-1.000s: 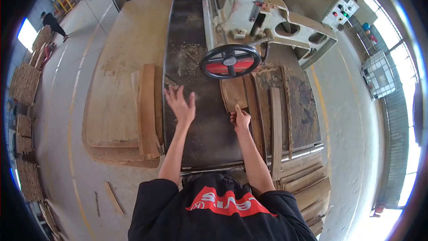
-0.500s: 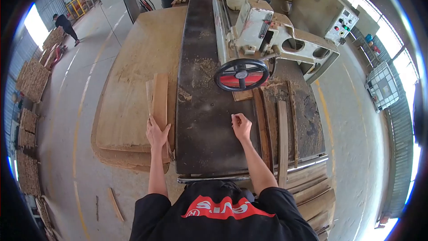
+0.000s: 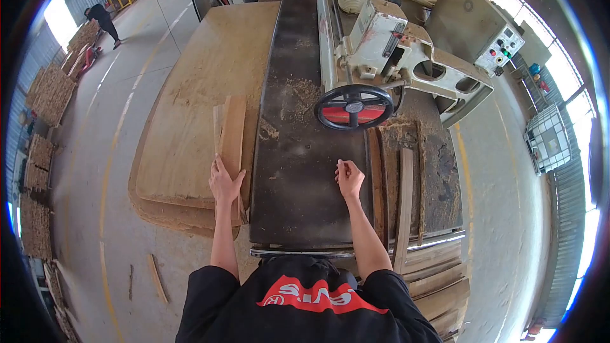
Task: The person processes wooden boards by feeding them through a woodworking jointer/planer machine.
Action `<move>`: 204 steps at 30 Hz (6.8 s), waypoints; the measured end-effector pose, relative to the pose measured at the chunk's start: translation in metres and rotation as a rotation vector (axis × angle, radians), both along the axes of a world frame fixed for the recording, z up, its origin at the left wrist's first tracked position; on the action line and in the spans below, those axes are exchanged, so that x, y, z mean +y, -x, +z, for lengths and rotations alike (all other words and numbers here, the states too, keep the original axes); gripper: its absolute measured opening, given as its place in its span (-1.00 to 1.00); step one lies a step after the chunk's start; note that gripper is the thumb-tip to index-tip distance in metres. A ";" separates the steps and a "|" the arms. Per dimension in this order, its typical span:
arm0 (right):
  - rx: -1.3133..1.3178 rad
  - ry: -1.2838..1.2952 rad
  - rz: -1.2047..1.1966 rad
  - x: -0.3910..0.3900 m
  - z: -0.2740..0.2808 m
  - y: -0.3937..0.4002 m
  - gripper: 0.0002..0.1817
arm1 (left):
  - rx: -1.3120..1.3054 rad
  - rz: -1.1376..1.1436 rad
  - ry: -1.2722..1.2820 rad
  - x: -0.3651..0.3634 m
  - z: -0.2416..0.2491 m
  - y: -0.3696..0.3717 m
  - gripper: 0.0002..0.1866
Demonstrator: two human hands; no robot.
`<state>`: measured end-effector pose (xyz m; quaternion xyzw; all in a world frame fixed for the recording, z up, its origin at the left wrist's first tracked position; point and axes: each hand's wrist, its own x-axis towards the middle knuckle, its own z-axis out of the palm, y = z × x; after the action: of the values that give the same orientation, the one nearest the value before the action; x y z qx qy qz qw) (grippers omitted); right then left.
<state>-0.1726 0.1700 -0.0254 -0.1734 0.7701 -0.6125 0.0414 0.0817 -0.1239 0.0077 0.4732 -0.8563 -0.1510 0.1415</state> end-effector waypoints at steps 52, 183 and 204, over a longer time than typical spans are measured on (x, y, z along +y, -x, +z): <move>0.133 -0.365 0.429 0.142 0.089 -0.203 -0.20 | 1.415 -0.194 -1.928 0.189 0.000 0.028 -0.23; -0.273 -0.177 -0.431 0.248 0.057 -0.245 -0.55 | 0.405 -0.391 -1.385 0.247 -0.016 0.013 -0.38; 0.437 -0.689 -0.344 0.288 0.037 -0.097 -0.32 | 0.139 -0.696 -0.208 0.346 -0.034 0.083 0.14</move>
<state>-0.0760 0.4585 0.0120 -0.1442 0.9377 -0.2668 -0.1695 -0.0008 0.2219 -0.0258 0.1541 -0.9344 -0.3080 0.0908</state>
